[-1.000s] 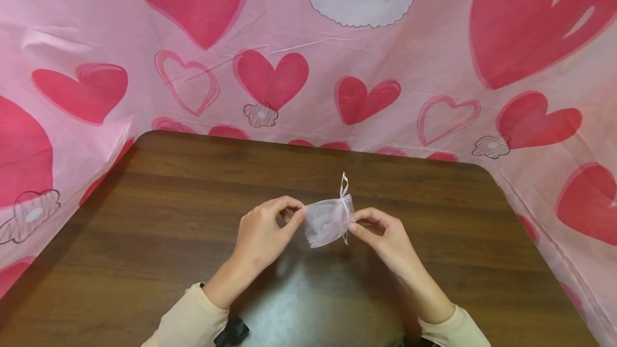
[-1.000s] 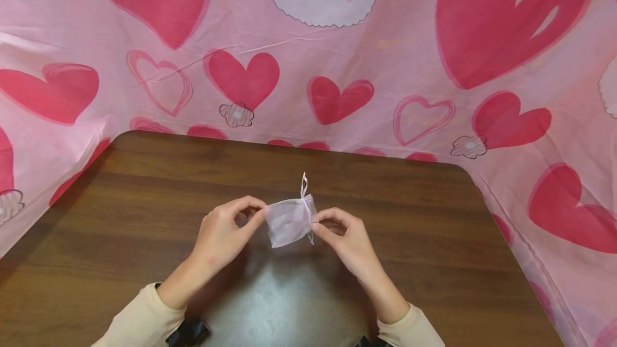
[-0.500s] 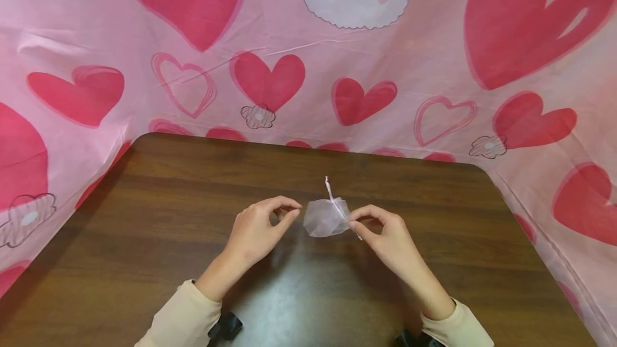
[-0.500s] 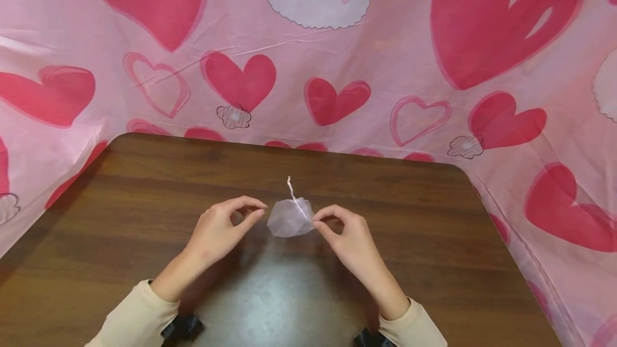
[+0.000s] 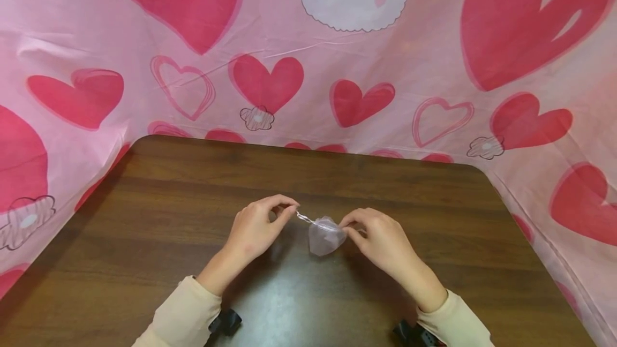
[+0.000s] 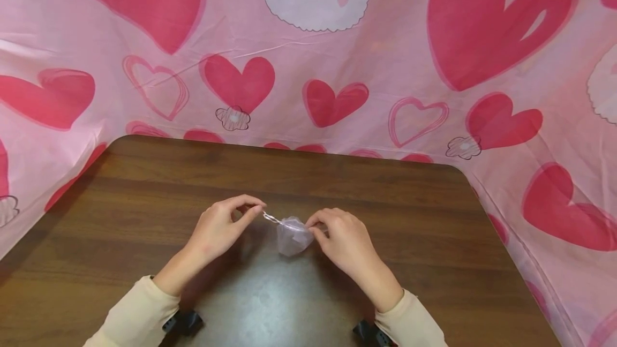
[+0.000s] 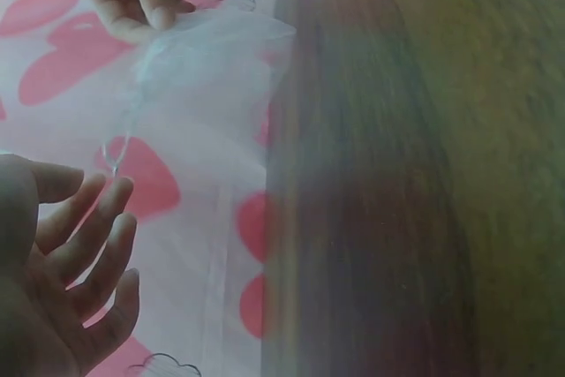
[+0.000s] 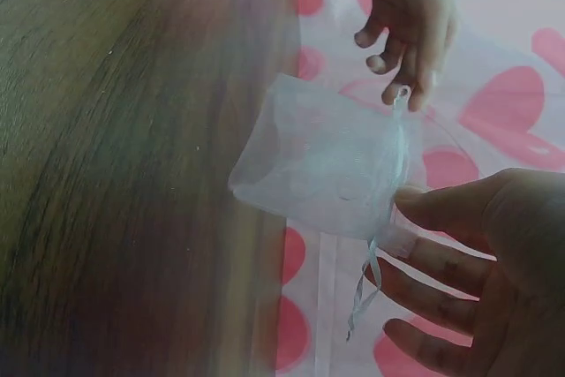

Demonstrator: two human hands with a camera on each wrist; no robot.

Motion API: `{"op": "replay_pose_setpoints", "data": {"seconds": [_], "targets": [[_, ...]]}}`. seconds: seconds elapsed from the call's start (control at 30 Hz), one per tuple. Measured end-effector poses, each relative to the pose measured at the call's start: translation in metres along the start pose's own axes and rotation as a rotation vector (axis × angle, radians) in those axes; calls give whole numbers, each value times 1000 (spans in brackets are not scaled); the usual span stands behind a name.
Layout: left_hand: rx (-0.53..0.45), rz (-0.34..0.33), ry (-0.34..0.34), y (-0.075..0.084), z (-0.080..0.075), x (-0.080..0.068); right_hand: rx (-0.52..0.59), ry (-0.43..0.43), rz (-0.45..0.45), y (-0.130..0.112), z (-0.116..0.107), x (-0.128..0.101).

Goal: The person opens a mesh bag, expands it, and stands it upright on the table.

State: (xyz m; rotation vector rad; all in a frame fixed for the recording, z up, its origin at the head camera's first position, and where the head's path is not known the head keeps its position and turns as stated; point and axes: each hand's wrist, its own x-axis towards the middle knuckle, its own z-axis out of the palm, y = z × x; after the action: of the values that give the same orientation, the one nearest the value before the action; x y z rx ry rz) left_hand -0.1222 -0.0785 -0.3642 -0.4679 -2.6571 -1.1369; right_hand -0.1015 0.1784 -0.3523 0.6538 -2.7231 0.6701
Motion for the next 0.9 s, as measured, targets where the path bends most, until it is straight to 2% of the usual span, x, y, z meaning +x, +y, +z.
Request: {"op": "replay_pose_setpoints", "data": {"seconds": [0.27, 0.53, 0.9], "targets": [[31, 17, -48, 4, 3, -2, -34, -4, -77, -2, 7, 0], [51, 39, -80, 7, 9, -3, -25, 58, -115, -4, 14, 0], [166, 118, -101, 12, 16, 4, -35, 43, -109, -9, 16, 2]]}}
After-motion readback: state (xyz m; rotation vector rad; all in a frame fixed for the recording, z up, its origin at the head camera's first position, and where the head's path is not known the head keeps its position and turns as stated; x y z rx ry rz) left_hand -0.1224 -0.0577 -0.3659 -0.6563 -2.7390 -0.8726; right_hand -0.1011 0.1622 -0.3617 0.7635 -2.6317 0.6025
